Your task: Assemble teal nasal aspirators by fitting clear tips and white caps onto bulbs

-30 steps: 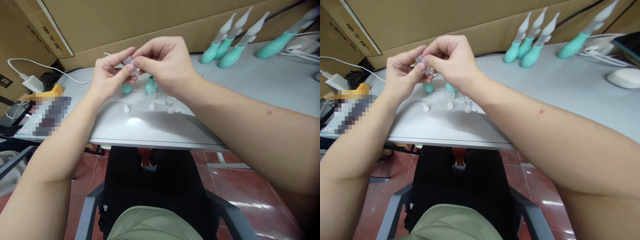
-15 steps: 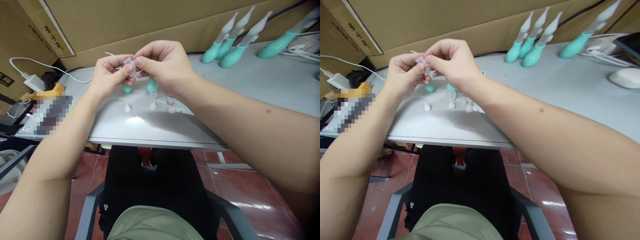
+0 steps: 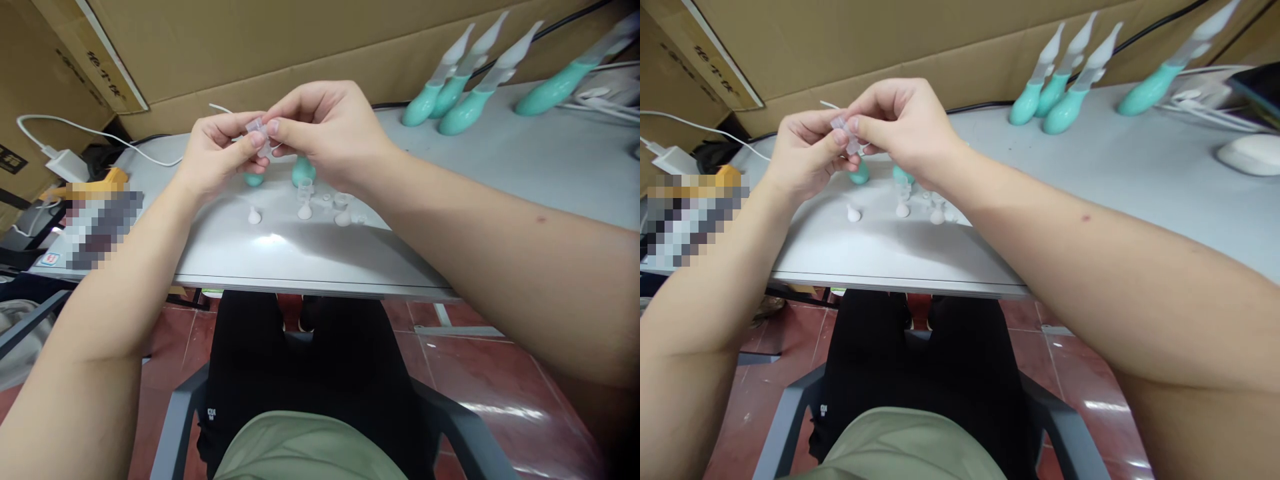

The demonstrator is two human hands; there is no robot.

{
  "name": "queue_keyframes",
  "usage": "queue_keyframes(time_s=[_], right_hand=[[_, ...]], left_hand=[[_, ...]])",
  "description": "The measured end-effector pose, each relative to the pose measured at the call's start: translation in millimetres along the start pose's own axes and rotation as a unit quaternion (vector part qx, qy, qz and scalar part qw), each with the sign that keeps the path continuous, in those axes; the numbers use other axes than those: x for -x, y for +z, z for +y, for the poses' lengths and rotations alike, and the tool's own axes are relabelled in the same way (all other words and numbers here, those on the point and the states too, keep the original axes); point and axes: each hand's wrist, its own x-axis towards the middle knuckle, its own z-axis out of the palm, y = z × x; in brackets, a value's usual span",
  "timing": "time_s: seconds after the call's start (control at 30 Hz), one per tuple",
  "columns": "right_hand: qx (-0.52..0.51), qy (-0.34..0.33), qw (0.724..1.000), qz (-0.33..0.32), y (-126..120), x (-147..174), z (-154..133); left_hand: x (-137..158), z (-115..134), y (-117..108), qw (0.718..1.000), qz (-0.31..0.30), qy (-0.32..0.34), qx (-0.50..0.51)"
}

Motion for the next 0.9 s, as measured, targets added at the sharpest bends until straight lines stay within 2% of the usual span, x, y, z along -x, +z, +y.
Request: queue_keyframes(time_s=[0.2, 0.4, 0.47, 0.6, 0.7, 0.9], right_hand=[[-0.004, 0.072, 0.997, -0.03, -6, 2, -4], [-0.017, 0.029, 0.999, -0.005, -1, 4, -4], [-0.002, 0.023, 1.0, -0.017, -2, 2, -5], [0.026, 0.061, 0.997, -0.047, -7, -2, -10], [0.041, 0.036, 0.998, -0.024, -8, -1, -15], [0.095, 0.007, 0.994, -0.05, -6, 3, -17]], left_hand=[[1, 6, 3, 0.999, 0.028, -0.028, -0.031], [1, 6, 1, 0.999, -0.006, -0.026, -0.018], [1, 5, 0, 0.999, -0.007, -0.029, -0.018], [0, 4, -2, 0.999, 0.001, -0.036, -0.028], [-1, 4, -2, 0.999, -0.001, -0.039, -0.025], [-1, 3, -4, 0.998, -0.009, -0.053, -0.024]])
